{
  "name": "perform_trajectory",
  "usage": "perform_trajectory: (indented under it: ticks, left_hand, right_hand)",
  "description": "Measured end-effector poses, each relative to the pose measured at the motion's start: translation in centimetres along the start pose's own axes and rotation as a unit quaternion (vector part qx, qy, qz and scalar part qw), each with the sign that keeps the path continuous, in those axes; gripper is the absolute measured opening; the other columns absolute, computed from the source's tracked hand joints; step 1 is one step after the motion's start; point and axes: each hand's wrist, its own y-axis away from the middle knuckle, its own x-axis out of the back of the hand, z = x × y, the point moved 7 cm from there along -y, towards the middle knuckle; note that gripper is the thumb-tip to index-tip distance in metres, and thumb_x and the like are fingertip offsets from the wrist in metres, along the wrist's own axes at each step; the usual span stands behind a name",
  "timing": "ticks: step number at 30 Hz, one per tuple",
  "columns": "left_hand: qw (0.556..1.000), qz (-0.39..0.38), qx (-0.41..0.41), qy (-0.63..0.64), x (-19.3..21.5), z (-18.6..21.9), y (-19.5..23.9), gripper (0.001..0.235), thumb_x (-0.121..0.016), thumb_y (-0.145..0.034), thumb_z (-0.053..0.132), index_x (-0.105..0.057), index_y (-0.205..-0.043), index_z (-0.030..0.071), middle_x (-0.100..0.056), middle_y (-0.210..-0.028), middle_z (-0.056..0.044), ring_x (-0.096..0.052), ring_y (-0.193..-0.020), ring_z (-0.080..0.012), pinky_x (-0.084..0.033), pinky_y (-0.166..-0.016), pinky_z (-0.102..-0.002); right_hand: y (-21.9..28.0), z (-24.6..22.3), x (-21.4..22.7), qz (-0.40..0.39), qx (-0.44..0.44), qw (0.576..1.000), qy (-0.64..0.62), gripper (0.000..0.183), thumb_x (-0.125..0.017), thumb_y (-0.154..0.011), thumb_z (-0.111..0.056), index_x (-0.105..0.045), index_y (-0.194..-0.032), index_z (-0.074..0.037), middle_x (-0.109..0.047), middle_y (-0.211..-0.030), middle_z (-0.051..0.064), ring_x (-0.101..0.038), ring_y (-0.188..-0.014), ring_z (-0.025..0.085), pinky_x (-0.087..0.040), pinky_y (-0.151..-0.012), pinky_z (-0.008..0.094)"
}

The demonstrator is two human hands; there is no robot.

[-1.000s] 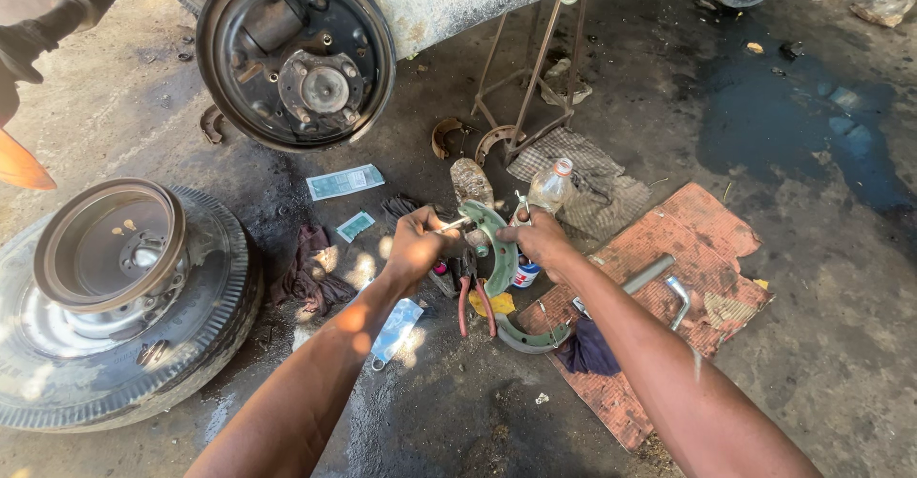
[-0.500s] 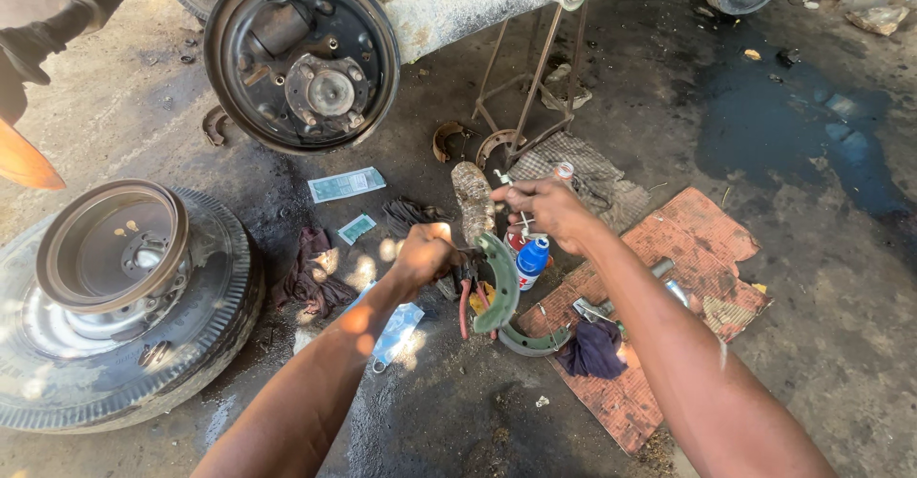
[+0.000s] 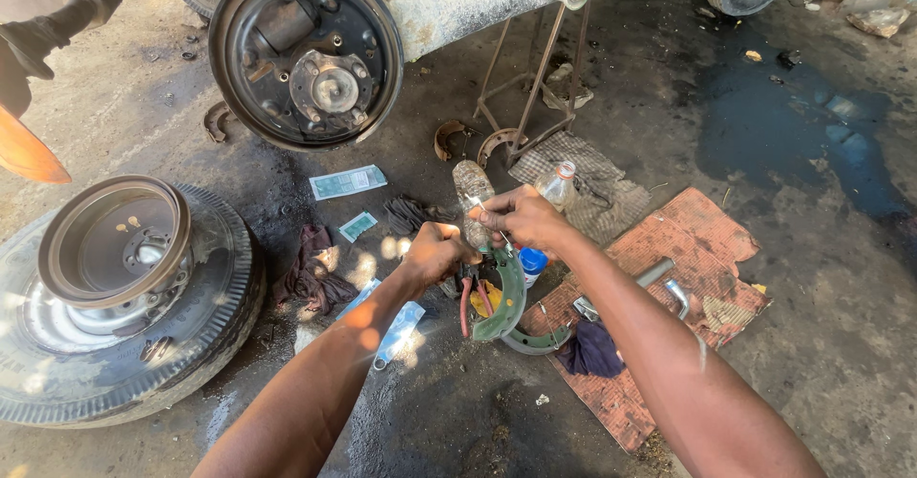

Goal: The person works on the rear brake assembly of a green three-wheeled vehicle. They use a screwdriver to adjust components within the brake drum, then open a package of brake shoes and install them into the assembly using pliers and a screwdriver.

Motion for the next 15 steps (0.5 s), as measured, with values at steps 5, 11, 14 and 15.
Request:
perform_trajectory:
  ticks: [5, 11, 14, 15]
  left_hand:
    - [1.0, -0.004, -0.028, -0.008, 0.29, -0.15, -0.58, 0.015, -0.082, -0.072, 0.005, -0.068, -0.066, 0.002, -0.059, -0.056, -0.003, -0.046, -0.047, -0.0093, -0.033, -0.045, -0.03]
    - [0.999, -0.013, -0.038, -0.024, -0.18, 0.2, -0.63, 0.011, -0.081, -0.07, 0.004, -0.07, -0.068, 0.005, -0.06, -0.058, -0.001, -0.047, -0.049, -0.0103, -0.034, -0.047, -0.031]
    - [0.999, -0.014, -0.038, -0.026, -0.26, 0.2, -0.51, 0.009, -0.081, -0.069, 0.005, -0.072, -0.069, 0.006, -0.063, -0.059, 0.0, -0.05, -0.051, -0.0098, -0.037, -0.049, -0.03]
    - [0.999, -0.013, -0.038, -0.027, -0.29, 0.18, -0.49, 0.008, -0.081, -0.069, 0.005, -0.073, -0.07, 0.006, -0.065, -0.06, 0.0, -0.051, -0.052, -0.0095, -0.038, -0.05, -0.03]
  right_hand:
    - [-0.7, -0.15, -0.05, 0.029, 0.061, 0.995, 0.074, 0.021, -0.083, -0.083, -0.014, -0.082, -0.1, -0.002, -0.078, -0.083, 0.006, -0.07, -0.072, 0.011, -0.056, -0.066, 0.027]
    - [-0.53, 0.0, -0.23, 0.045, 0.049, 0.989, 0.129, 0.018, -0.085, -0.08, -0.015, -0.083, -0.096, -0.007, -0.082, -0.089, 0.008, -0.074, -0.081, 0.013, -0.059, -0.076, 0.031]
    - [-0.94, 0.44, -0.49, 0.018, 0.049, 0.992, 0.119, 0.02, -0.086, -0.077, -0.016, -0.084, -0.095, -0.008, -0.082, -0.089, 0.008, -0.074, -0.082, 0.013, -0.059, -0.077, 0.031]
    - [-1.05, 0.56, -0.53, 0.01, 0.048, 0.991, 0.121, 0.021, -0.087, -0.076, -0.017, -0.084, -0.095, -0.008, -0.082, -0.089, 0.008, -0.075, -0.082, 0.013, -0.059, -0.078, 0.031]
